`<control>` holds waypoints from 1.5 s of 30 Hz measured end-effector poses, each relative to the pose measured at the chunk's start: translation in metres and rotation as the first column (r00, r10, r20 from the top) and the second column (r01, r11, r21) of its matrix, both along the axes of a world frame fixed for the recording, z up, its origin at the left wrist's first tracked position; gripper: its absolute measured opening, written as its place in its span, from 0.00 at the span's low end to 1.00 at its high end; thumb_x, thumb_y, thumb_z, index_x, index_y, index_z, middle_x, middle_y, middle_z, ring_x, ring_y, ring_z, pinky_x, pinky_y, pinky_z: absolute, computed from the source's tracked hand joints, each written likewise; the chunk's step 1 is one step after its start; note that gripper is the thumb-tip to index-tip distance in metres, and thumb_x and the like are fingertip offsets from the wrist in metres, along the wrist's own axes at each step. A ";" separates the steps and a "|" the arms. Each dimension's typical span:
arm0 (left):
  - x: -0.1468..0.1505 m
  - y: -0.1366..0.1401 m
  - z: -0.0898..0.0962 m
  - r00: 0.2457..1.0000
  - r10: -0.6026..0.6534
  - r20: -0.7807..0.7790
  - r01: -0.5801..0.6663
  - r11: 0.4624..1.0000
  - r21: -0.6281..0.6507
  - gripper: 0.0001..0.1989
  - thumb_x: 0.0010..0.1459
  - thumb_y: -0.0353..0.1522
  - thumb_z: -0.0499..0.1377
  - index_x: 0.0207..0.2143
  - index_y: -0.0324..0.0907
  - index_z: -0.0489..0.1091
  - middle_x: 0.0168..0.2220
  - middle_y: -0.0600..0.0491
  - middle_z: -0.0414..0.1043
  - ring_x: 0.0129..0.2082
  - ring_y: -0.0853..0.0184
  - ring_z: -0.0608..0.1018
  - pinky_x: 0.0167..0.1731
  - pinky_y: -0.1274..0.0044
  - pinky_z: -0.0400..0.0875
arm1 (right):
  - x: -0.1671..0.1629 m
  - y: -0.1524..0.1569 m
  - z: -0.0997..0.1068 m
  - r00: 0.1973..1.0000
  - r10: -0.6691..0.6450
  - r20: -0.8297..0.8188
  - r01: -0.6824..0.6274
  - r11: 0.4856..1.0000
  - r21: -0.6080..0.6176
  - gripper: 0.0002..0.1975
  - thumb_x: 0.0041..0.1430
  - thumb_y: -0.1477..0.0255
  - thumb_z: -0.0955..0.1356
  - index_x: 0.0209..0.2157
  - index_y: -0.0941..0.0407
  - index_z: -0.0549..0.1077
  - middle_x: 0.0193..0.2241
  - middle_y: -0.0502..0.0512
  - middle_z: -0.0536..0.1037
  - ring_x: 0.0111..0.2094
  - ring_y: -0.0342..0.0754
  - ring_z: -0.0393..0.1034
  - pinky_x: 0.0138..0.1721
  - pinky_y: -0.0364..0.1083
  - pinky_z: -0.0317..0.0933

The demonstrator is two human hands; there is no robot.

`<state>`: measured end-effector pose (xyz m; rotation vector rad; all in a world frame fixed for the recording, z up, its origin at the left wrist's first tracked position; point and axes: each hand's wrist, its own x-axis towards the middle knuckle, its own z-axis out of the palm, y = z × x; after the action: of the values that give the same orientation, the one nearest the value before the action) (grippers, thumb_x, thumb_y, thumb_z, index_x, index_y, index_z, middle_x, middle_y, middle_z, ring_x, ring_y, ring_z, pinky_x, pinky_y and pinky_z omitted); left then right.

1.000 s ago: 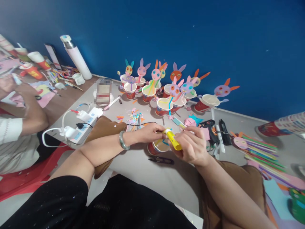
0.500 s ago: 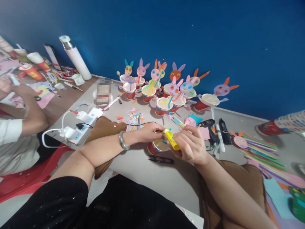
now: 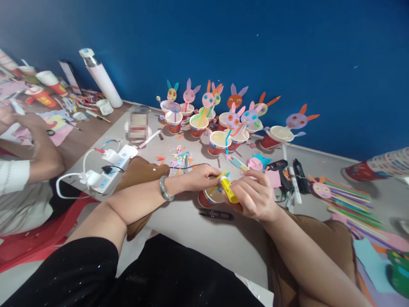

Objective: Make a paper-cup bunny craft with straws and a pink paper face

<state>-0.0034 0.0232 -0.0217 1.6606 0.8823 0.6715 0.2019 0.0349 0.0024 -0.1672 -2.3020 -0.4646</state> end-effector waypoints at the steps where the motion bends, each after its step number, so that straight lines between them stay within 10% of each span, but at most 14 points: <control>1: 0.000 0.000 0.000 1.000 0.007 -0.001 -0.007 1.000 0.009 0.20 0.59 0.45 0.57 0.25 0.37 0.66 0.26 0.57 0.59 0.28 0.73 0.62 0.29 0.80 0.59 | -0.001 0.000 0.000 1.000 -0.015 0.024 0.015 1.000 -0.002 0.09 0.59 0.76 0.68 0.37 0.54 0.63 0.23 0.48 0.74 0.23 0.44 0.66 0.40 0.50 0.63; 37: -0.001 0.000 0.002 0.996 0.076 -0.049 -0.076 0.997 -0.010 0.24 0.57 0.50 0.58 0.23 0.38 0.64 0.24 0.59 0.54 0.25 0.74 0.57 0.25 0.79 0.53 | 0.003 0.007 -0.001 0.979 -0.198 -0.049 0.201 0.977 0.067 0.10 0.58 0.78 0.69 0.39 0.54 0.64 0.27 0.49 0.77 0.26 0.44 0.69 0.46 0.50 0.59; 45: -0.001 0.003 -0.003 0.996 0.066 -0.063 -0.063 0.997 0.038 0.16 0.58 0.40 0.58 0.24 0.37 0.67 0.25 0.57 0.63 0.30 0.72 0.64 0.31 0.80 0.61 | -0.001 0.001 -0.001 0.999 -0.015 0.039 0.016 0.999 -0.043 0.09 0.60 0.78 0.67 0.39 0.54 0.64 0.25 0.49 0.77 0.25 0.44 0.69 0.43 0.51 0.63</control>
<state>-0.0047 0.0260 -0.0248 1.6998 0.9781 0.6850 0.2009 0.0361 0.0014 -0.1990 -2.3517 -0.4292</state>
